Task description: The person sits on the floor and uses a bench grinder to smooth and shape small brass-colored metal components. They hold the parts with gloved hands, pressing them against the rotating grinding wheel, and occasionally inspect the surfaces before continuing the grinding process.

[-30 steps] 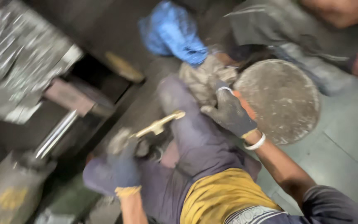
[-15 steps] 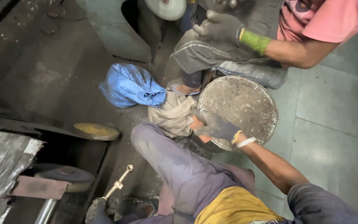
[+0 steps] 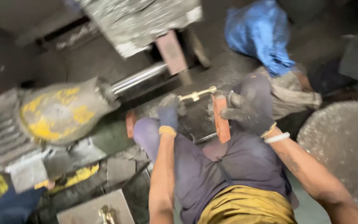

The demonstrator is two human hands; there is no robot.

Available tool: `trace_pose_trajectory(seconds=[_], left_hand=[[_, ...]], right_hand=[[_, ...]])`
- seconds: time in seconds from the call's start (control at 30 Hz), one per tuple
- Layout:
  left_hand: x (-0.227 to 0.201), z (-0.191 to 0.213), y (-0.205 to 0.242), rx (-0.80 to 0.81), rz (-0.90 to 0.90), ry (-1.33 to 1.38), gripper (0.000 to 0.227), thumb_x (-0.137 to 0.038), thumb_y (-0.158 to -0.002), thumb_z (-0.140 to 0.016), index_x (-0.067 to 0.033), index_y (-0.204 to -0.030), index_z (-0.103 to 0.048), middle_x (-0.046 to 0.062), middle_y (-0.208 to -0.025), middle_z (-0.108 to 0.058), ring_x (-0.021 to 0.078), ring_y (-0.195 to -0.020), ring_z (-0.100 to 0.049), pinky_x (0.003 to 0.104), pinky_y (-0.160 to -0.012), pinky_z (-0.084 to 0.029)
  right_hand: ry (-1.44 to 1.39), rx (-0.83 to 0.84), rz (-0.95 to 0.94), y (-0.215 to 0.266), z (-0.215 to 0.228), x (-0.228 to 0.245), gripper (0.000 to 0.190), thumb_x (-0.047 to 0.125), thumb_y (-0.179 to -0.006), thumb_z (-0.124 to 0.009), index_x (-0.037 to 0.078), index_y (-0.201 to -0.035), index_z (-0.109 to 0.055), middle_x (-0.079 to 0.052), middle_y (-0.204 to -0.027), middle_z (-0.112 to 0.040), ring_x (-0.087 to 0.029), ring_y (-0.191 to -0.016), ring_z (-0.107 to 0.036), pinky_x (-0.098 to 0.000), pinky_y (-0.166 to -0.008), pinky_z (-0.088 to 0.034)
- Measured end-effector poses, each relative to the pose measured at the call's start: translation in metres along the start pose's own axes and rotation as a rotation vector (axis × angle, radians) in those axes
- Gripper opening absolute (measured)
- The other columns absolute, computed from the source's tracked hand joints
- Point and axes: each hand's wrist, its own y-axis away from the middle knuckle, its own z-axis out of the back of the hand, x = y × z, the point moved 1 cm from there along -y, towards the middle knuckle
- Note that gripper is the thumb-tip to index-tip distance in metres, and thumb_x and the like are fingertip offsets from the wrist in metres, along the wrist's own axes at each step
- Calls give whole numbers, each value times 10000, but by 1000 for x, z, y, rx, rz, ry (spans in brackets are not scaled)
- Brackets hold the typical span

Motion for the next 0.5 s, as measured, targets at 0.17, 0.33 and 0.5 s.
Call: trace_pose_trajectory(seconds=[0.17,0.33,0.5], left_hand=[[-17,-15,-6,-97,504,761,57,-85,-905,-699,-41,-887,-669,63,-757,-681,133,-605,-617,283,-534,-482],[-8,-29,-10,-64,406,809,143,-88,-979,-725,38,-957,-662,97,-804,-678,148,-639,-601,282,-564,-476],[13,-50,-13,-220,507,838,356,-61,-861,-757,22,-1185,-637,90,-1008,-712,145,-819,-671,277,-625,-538]], right_hand=[[157,-43,-237,-49,-13,-15,317,163,-900,-666,-5,-1169,-665,-68,-1023,-726,-162,-946,-677,-314,-853,-552],[300,-63,-192,-75,-16,-24,302,145,-906,-669,-40,-1143,-693,-65,-1030,-722,-147,-945,-645,-320,-852,-533],[301,-54,-160,-89,-21,-27,356,183,-901,-656,-22,-1190,-695,-63,-1058,-727,-135,-967,-650,-302,-873,-528]])
